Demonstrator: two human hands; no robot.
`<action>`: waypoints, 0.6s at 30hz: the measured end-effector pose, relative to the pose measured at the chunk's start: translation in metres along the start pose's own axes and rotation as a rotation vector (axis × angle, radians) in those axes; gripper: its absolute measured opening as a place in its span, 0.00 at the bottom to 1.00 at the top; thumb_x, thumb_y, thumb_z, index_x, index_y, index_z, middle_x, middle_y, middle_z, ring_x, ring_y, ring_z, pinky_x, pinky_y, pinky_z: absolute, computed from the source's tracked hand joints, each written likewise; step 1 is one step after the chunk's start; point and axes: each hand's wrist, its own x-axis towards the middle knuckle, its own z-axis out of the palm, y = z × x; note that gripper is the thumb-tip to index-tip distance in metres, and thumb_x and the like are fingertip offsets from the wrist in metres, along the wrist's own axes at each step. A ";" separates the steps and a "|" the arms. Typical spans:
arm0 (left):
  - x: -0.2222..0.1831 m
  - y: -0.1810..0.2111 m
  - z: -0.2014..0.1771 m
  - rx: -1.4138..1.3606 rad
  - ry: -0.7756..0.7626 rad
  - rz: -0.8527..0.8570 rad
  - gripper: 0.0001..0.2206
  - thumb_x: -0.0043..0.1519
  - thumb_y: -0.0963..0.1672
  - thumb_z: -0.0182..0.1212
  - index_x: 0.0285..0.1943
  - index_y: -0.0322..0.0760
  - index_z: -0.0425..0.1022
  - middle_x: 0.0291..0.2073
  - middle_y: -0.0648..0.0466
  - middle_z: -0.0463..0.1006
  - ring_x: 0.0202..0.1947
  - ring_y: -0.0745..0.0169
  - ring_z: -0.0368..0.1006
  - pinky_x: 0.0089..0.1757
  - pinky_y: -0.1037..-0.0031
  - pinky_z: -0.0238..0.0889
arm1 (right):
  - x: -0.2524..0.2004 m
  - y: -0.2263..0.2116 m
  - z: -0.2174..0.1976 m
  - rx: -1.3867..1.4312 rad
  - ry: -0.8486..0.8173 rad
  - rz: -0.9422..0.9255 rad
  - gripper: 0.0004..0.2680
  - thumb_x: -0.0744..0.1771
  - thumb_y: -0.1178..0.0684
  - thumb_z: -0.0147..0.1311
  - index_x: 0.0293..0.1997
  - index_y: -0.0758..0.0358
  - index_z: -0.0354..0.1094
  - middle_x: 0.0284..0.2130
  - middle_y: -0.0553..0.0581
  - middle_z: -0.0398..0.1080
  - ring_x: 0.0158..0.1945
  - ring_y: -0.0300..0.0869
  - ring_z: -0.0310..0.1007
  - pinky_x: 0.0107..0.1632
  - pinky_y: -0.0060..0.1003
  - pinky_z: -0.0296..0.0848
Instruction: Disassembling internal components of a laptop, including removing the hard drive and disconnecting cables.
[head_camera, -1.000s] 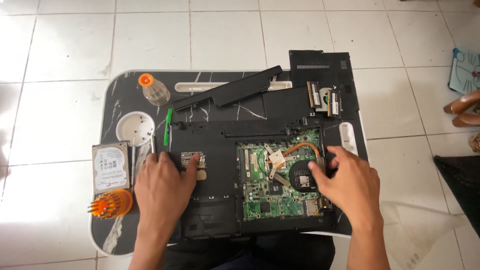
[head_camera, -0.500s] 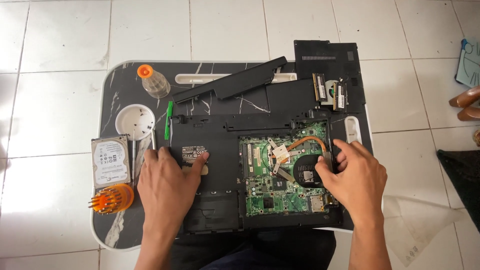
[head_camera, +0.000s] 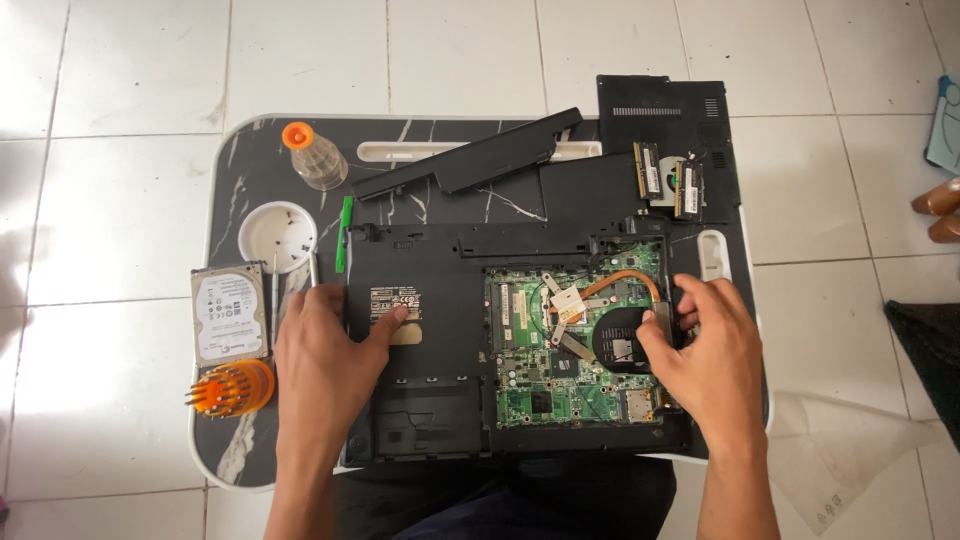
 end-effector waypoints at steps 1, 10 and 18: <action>-0.002 -0.003 0.001 -0.010 0.004 0.025 0.32 0.55 0.58 0.70 0.58 0.32 0.73 0.48 0.48 0.74 0.55 0.44 0.68 0.55 0.56 0.58 | -0.001 0.001 0.001 0.024 0.017 -0.009 0.20 0.63 0.51 0.59 0.59 0.70 0.71 0.41 0.57 0.68 0.40 0.48 0.72 0.44 0.47 0.72; -0.077 -0.054 0.013 0.138 0.195 0.158 0.23 0.53 0.55 0.70 0.50 0.40 0.75 0.39 0.51 0.75 0.42 0.45 0.74 0.43 0.55 0.67 | 0.000 -0.002 0.000 0.085 0.034 -0.035 0.19 0.63 0.54 0.61 0.58 0.73 0.71 0.46 0.61 0.71 0.30 0.46 0.72 0.36 0.43 0.74; -0.079 -0.049 0.016 0.280 0.192 -0.039 0.21 0.53 0.58 0.67 0.43 0.45 0.82 0.30 0.59 0.77 0.33 0.51 0.77 0.33 0.53 0.68 | -0.003 0.000 0.006 0.086 0.106 -0.069 0.18 0.62 0.55 0.61 0.56 0.75 0.73 0.42 0.60 0.72 0.29 0.45 0.69 0.34 0.42 0.72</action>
